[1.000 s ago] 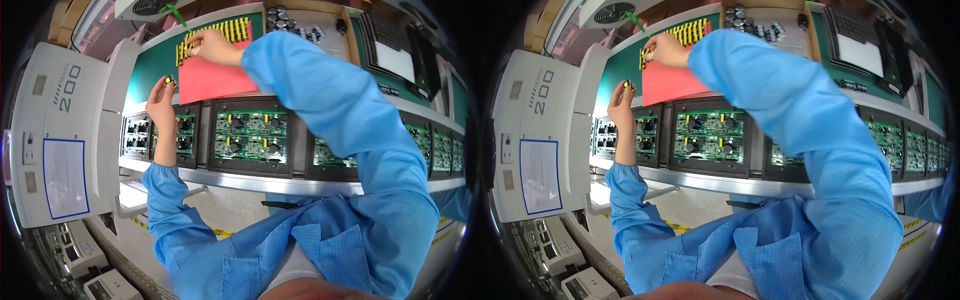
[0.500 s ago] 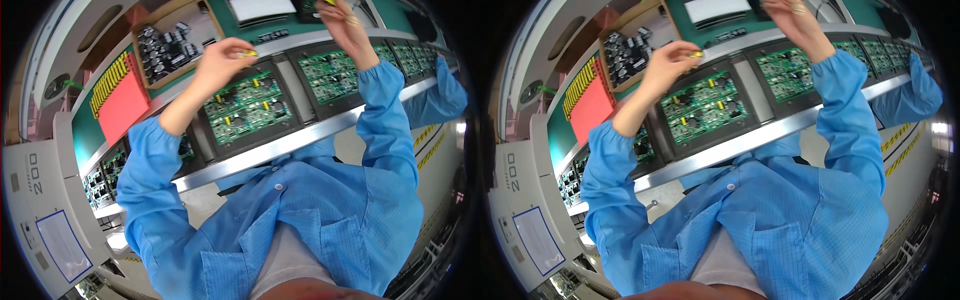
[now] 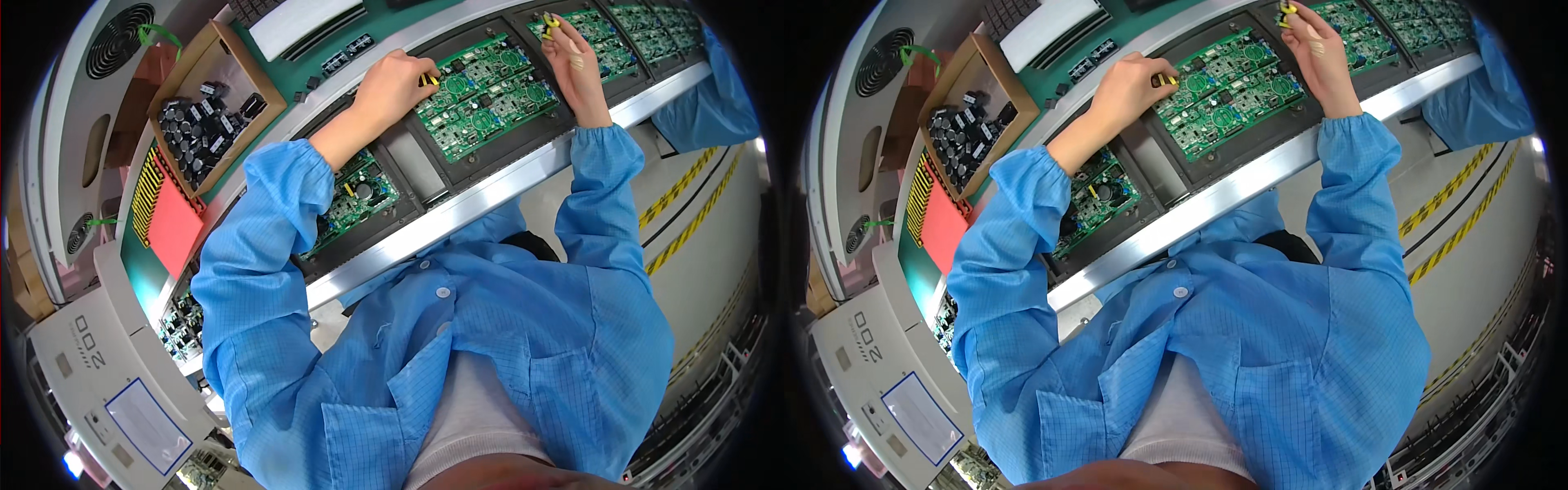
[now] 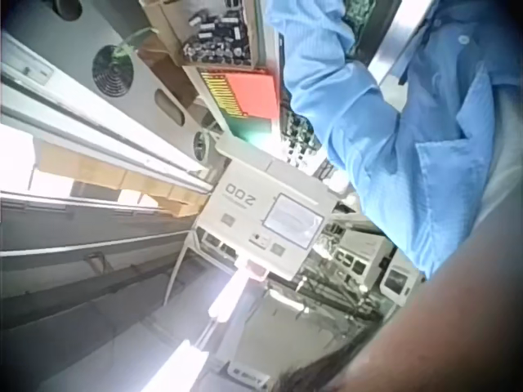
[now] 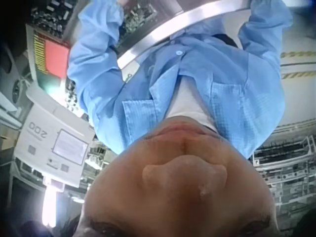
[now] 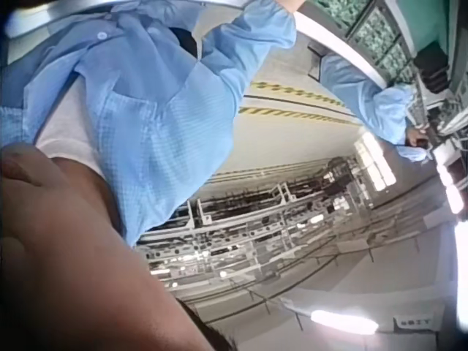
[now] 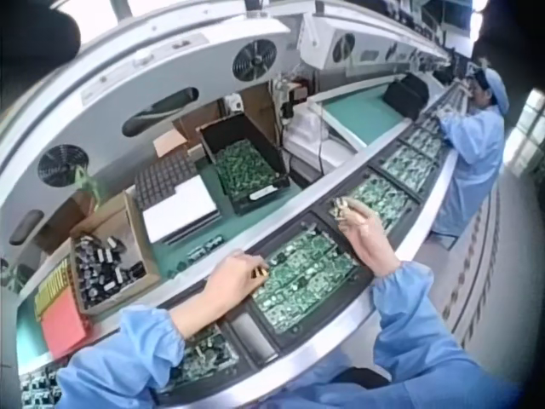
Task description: Manually assembling and inspecting electronic components on printed circuit board panels.
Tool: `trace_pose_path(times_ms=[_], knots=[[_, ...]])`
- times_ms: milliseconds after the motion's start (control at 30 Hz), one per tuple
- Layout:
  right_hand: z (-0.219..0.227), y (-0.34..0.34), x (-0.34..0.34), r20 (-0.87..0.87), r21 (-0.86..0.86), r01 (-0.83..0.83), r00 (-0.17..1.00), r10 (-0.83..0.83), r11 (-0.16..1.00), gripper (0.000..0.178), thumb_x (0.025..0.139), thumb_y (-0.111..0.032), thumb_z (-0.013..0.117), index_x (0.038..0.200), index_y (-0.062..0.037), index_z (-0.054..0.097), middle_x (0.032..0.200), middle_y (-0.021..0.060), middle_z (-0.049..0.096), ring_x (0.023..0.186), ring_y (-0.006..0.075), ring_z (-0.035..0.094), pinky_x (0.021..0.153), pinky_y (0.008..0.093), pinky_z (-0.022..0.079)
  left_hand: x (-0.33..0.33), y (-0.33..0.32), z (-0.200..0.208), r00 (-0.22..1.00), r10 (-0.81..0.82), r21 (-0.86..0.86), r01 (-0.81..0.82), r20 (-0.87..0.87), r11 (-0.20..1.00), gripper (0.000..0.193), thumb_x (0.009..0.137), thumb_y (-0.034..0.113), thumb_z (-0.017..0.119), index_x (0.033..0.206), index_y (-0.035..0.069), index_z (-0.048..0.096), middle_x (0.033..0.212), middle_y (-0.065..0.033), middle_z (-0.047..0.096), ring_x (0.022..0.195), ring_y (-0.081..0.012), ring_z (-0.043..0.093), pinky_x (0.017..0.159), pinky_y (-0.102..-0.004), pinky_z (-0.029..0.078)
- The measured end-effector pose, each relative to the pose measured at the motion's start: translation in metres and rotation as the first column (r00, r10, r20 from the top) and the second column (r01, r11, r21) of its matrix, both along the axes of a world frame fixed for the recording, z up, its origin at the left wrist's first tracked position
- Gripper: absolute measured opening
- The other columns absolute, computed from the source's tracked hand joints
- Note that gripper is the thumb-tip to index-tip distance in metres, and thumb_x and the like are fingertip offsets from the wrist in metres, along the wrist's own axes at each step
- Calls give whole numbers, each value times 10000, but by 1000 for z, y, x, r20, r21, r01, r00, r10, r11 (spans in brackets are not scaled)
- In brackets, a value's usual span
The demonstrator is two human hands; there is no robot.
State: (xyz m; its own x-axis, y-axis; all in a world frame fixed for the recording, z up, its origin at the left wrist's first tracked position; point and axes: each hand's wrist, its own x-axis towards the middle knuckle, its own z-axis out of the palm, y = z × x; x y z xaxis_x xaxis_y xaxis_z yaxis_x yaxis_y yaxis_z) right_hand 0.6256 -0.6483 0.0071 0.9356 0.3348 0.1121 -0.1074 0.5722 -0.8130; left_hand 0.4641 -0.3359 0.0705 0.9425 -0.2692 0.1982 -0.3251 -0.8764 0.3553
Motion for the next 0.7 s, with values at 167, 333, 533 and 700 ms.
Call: trace_pose_path(times_ms=[167, 333, 533, 700], knots=[[39, 5, -15, 322, -676, 104, 932, 165, 729, 337, 909, -12, 746, 1240, -58, 705, 1114, 21, 653, 850, 91, 627, 785, 222, 514, 3, -11, -1, 998, -1, 93, -4, 58, 996, 207, 830, 229, 790, 1014, 134, 781, 863, -53, 744, 914, -265, 669, 781, -426, 575], [95, 44, -33, 508, -853, 321, 691, 515, 411, 260, 748, -11, 733, 1007, -27, 735, 887, 151, 713, 829, 267, 701, 790, 368, 557, -6, -12, -11, 996, 25, 120, -35, 86, 992, 210, 828, 219, 789, 1012, 118, 784, 923, -48, 754, 946, -260, 657, 830, -402, 579], [78, 55, -22, 567, -817, 436, 482, 668, 379, 280, 724, -5, 727, 1004, -15, 720, 937, 184, 711, 906, 388, 680, 836, 444, 546, -7, -7, 5, 995, 60, -104, -52, 76, 993, 222, 817, 233, 803, 988, 92, 800, 919, -71, 741, 931, -287, 691, 819, -419, 577], [80, 59, -25, 574, -806, 463, 458, 679, 369, 266, 720, 6, 722, 986, -17, 717, 923, 185, 702, 902, 393, 675, 827, 452, 543, -18, -10, 28, 999, 42, -270, -33, 26, 962, 236, 764, 216, 867, 920, 55, 795, 900, -112, 714, 730, -238, 701, 670, -342, 562]])
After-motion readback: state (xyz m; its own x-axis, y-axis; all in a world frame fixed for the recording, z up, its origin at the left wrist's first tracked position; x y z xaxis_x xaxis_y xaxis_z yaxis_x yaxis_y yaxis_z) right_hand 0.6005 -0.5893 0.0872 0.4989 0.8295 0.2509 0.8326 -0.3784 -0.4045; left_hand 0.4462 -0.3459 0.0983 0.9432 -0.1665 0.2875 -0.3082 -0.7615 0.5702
